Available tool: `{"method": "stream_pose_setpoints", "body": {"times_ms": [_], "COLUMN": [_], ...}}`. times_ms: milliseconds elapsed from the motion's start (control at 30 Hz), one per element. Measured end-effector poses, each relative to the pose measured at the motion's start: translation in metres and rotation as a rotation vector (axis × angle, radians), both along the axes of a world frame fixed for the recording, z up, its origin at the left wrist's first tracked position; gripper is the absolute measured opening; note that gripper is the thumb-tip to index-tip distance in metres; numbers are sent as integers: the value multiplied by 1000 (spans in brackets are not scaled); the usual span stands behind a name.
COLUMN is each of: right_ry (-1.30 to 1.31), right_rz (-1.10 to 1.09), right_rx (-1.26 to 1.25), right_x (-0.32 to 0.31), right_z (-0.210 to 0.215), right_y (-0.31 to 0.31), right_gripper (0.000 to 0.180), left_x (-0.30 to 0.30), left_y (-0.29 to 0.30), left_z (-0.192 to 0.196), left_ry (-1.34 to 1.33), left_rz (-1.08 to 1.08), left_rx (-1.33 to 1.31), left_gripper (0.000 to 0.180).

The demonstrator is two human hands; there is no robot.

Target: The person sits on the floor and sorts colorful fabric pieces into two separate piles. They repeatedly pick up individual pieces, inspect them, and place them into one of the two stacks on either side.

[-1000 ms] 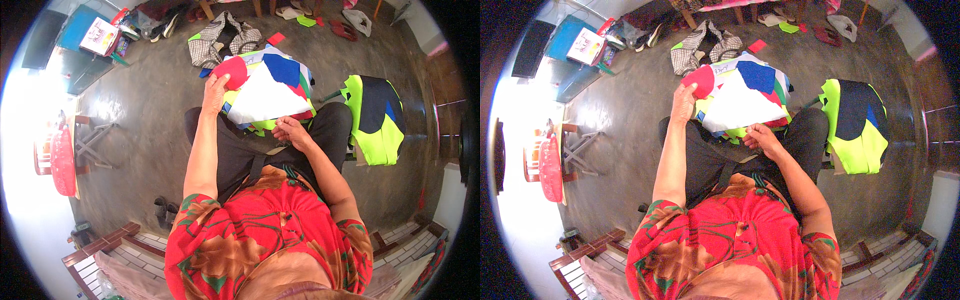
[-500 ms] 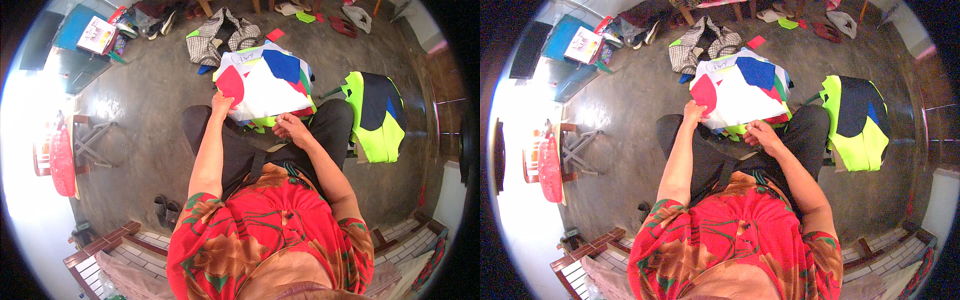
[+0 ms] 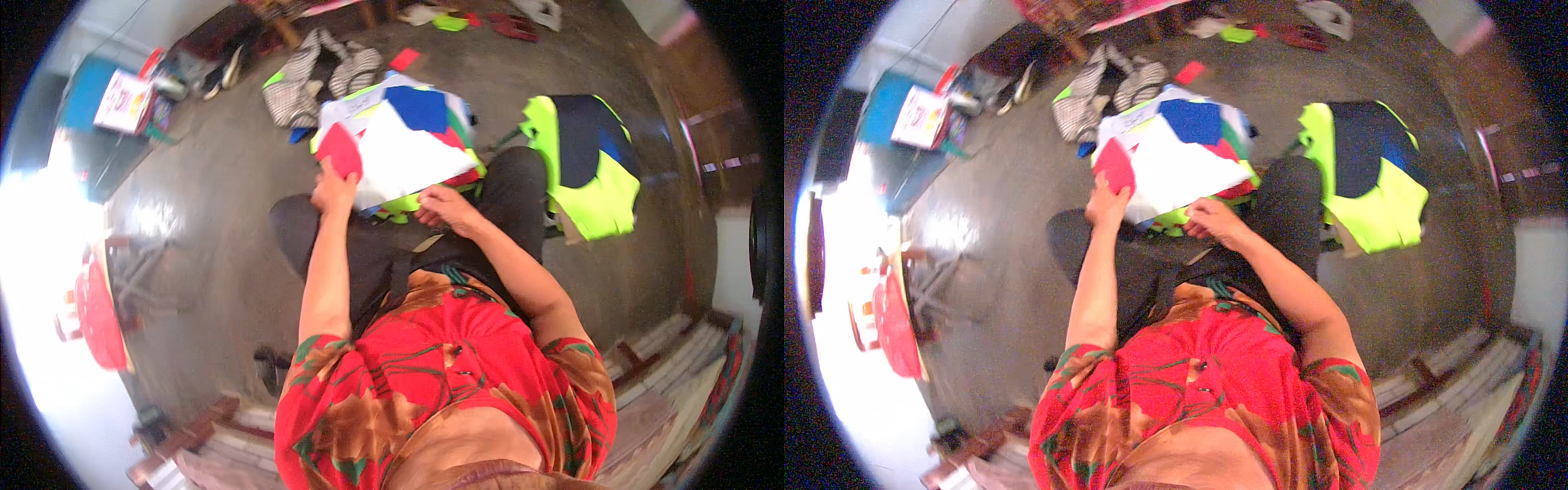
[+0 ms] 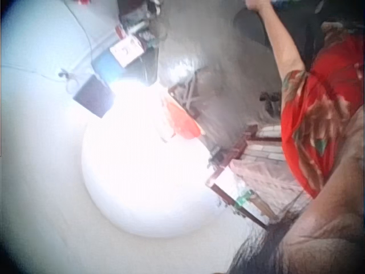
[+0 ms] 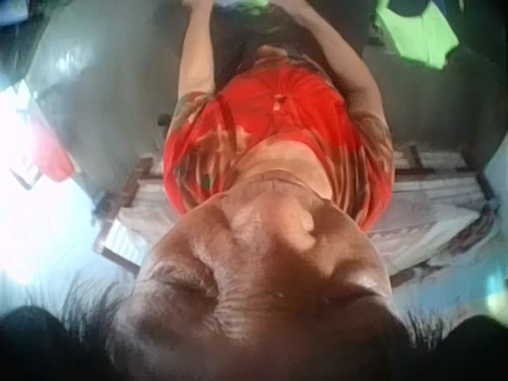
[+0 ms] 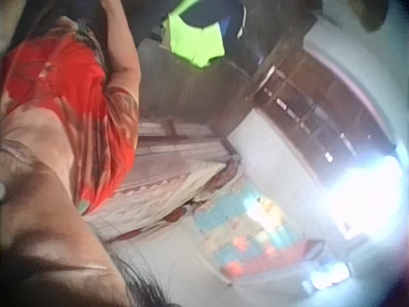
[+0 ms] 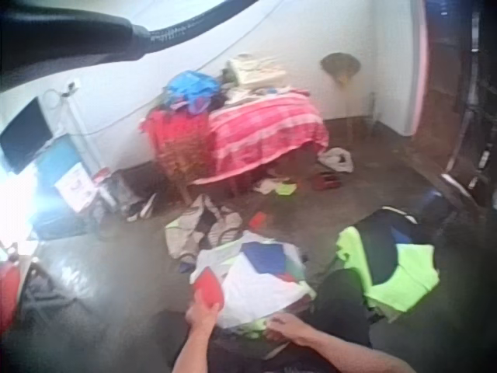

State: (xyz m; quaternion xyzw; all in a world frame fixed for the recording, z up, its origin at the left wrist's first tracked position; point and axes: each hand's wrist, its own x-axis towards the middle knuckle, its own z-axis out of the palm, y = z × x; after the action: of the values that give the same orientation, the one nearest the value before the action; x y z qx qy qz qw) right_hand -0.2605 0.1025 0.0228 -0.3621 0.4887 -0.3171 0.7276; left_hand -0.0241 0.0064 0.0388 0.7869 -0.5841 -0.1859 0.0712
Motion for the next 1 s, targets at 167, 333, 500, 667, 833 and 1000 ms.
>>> {"method": "stream_pose_setpoints", "body": {"times_ms": [167,333,500,667,833,1000], "right_ry": [-18,-45,-46,-103,451,1171], "right_rz": [66,-7,-32,-142,-529,-685], "right_rx": [-58,-74,-109,-281,-711,-805], "right_x": [10,12,11,-9,-88,-174], "right_z": [-7,-6,1,49,87,114], "right_y": [-3,-1,0,13,22,58], "right_gripper": [23,24,24,17,13,28], "left_x": [21,12,17,23,20,28], "left_y": [5,6,0,0,0,-2], "left_z": [-25,-23,-38,-45,-46,-56], "left_ry": [-331,-244,-37,29,41,66], "left_rz": [-266,-389,-455,-491,-473,-510], "left_rx": [-190,-384,-294,-356,-317,-395], "left_gripper": [54,59,61,60,61,62]}}
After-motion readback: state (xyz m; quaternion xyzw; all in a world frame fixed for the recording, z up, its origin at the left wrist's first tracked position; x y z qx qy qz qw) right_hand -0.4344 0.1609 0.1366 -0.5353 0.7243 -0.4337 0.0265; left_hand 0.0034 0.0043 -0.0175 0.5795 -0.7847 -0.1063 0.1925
